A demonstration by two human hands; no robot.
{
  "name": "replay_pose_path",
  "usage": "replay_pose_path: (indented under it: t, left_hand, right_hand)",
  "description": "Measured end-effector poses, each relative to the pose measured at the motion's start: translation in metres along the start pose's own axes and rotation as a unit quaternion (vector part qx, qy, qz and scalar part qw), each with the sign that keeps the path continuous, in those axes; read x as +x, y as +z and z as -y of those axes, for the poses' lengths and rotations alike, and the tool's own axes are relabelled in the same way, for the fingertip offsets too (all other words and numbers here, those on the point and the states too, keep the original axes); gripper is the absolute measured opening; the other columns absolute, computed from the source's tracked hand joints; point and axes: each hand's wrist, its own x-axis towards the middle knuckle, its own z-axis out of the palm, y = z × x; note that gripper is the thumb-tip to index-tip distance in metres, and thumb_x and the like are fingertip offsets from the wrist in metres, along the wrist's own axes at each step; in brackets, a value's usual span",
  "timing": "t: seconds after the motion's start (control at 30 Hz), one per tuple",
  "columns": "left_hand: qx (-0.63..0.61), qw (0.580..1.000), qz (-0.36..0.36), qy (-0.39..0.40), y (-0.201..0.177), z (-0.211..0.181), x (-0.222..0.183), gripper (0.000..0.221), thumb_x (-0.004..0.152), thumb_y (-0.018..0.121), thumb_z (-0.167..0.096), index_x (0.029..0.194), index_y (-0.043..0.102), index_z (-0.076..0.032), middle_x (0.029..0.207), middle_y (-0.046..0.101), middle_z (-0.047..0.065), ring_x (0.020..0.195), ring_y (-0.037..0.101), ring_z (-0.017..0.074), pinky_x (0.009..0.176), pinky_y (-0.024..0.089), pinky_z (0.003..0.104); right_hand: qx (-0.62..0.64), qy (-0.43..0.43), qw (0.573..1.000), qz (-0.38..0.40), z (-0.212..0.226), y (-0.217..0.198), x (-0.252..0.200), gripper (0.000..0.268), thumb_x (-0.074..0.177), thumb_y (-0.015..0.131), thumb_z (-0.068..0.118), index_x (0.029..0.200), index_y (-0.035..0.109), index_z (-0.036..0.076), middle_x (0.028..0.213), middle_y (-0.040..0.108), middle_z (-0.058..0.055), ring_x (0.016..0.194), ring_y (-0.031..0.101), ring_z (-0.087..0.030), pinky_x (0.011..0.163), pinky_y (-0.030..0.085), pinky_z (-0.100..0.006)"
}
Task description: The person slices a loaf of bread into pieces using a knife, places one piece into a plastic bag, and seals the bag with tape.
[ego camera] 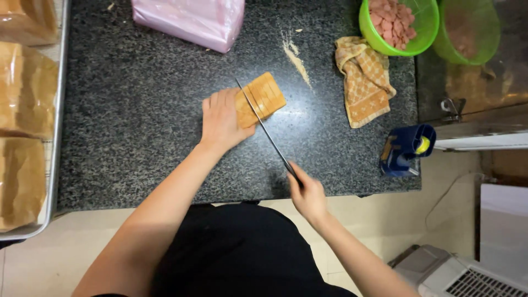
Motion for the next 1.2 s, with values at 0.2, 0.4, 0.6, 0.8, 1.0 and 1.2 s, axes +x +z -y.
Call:
replay_pose_path:
  t: [0.2,0.4,0.6,0.8,1.0,1.2]
  left_hand:
    - [-0.002,1.000,0.011,-0.005,-0.003,-0.001,0.002,0.098,0.053,0.092,-0.035,0.135,0.051,-0.002,0.127,0.058,0.015,0.117,0.051,0.0336,0.098,0.037,0.047]
    - [-0.007,1.000,0.014,-0.024,-0.002,-0.001,0.003,0.092,0.055,0.092,-0.036,0.133,0.054,-0.005,0.123,0.059,0.014,0.116,0.052,0.0324,0.099,0.037,0.046]
    - [-0.003,1.000,0.011,-0.010,0.002,0.001,0.003,0.093,0.057,0.090,-0.037,0.135,0.053,-0.003,0.123,0.059,0.014,0.116,0.053,0.0317,0.097,0.037,0.046]
    - [-0.008,1.000,-0.003,0.004,0.006,0.004,0.001,0.093,0.059,0.090,-0.037,0.136,0.052,-0.002,0.126,0.059,0.014,0.119,0.053,0.0318,0.102,0.037,0.046]
    - [-0.007,1.000,0.000,-0.015,0.005,0.003,0.002,0.096,0.056,0.091,-0.036,0.136,0.051,-0.002,0.126,0.059,0.015,0.118,0.052,0.0328,0.101,0.036,0.047]
    - [-0.015,1.000,0.011,-0.003,0.001,0.003,0.002,0.096,0.056,0.091,-0.035,0.138,0.051,-0.003,0.126,0.059,0.014,0.118,0.052,0.0321,0.102,0.036,0.047]
  right_hand:
    - [-0.010,-0.140,0.988,-0.057,0.069,0.031,0.067,0.033,0.098,0.064,0.019,0.128,0.069,0.006,0.102,0.071,-0.027,0.093,0.068,-0.046,0.076,0.056,-0.048]
    - [0.000,-0.102,0.994,-0.038,-0.003,0.012,0.000,0.034,0.097,0.063,0.018,0.129,0.068,0.006,0.090,0.072,-0.024,0.073,0.076,-0.036,0.064,0.057,-0.041]
    - [0.000,-0.142,0.988,-0.067,-0.021,0.016,-0.012,0.033,0.096,0.064,0.017,0.128,0.068,0.007,0.087,0.072,-0.024,0.065,0.074,-0.034,0.062,0.056,-0.039]
    - [-0.056,-0.163,0.982,-0.074,0.035,0.054,0.075,0.032,0.097,0.065,0.019,0.127,0.070,0.007,0.091,0.070,-0.028,0.082,0.068,-0.048,0.071,0.054,-0.051]
    - [-0.031,-0.037,0.999,-0.014,-0.006,0.022,0.006,0.035,0.097,0.064,0.020,0.131,0.067,0.011,0.082,0.069,-0.028,0.067,0.073,-0.039,0.064,0.056,-0.043]
    - [-0.024,-0.130,0.990,-0.058,-0.037,0.033,-0.003,0.033,0.097,0.064,0.018,0.129,0.068,0.009,0.092,0.072,-0.027,0.075,0.074,-0.039,0.065,0.057,-0.042]
